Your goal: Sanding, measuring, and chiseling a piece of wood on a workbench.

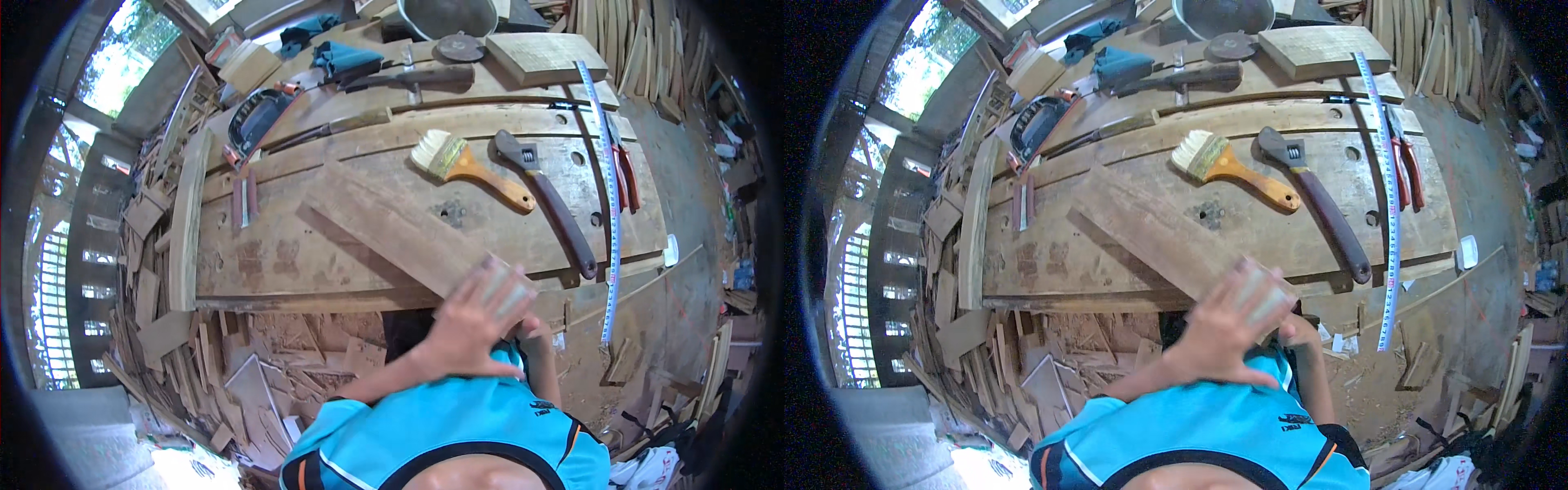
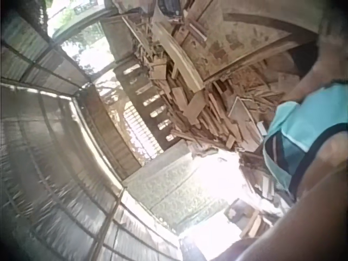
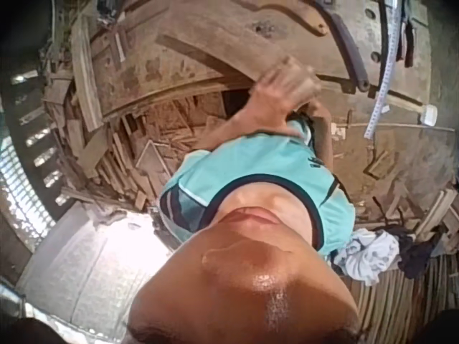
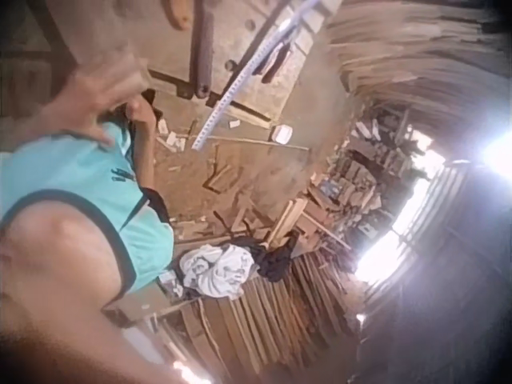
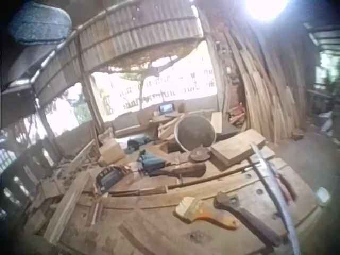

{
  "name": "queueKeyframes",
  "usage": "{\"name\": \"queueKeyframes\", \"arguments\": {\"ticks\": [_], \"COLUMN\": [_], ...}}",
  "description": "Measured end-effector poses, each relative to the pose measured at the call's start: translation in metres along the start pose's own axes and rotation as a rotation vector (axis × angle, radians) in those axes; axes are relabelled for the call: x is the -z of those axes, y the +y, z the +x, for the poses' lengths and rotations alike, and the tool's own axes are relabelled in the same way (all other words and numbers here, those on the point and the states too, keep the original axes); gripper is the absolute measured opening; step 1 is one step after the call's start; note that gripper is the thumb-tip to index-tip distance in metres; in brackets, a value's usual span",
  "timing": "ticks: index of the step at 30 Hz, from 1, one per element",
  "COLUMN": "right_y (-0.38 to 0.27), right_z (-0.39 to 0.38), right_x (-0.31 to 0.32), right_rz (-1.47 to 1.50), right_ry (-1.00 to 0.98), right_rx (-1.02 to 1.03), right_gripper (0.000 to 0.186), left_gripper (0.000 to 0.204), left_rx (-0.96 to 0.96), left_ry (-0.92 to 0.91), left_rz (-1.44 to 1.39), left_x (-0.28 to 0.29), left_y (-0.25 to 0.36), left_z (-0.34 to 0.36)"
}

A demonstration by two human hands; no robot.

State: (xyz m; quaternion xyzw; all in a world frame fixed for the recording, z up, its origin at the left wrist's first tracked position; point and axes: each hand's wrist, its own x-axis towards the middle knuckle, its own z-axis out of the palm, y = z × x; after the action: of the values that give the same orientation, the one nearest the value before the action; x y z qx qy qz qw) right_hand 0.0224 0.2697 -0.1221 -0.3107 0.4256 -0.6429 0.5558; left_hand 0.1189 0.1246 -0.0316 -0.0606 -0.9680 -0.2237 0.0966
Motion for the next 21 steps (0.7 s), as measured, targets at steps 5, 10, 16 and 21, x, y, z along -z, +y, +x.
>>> {"name": "queueKeyframes", "arguments": {"ticks": [5,10,16,21], "right_y": [0.009,0.047,0.087,0.026], "right_z": [-0.007,-0.027,-0.046,-0.031], "right_x": [-0.003,0.009,0.042,0.005], "right_rz": [-0.041,0.004,-0.101,0.014], "right_ry": [0.008,0.243,0.104,0.189], "right_rx": [0.042,0.018,-0.089,-0.090], "right_gripper": [0.110,0.102,0.084,0.082], "left_gripper": [0.079,0.079,0.086,0.087], "left_rx": [0.113,0.411,0.238,0.000], "left_ry": [-0.012,0.206,0.083,0.060], "left_rz": [0.160,0.442,0.383,0.048], "left_x": [0.027,0.079,0.046,0.000], "left_y": [-0.046,-0.179,-0.105,-0.001], "left_z": [0.010,-0.022,-0.007,0.006]}}
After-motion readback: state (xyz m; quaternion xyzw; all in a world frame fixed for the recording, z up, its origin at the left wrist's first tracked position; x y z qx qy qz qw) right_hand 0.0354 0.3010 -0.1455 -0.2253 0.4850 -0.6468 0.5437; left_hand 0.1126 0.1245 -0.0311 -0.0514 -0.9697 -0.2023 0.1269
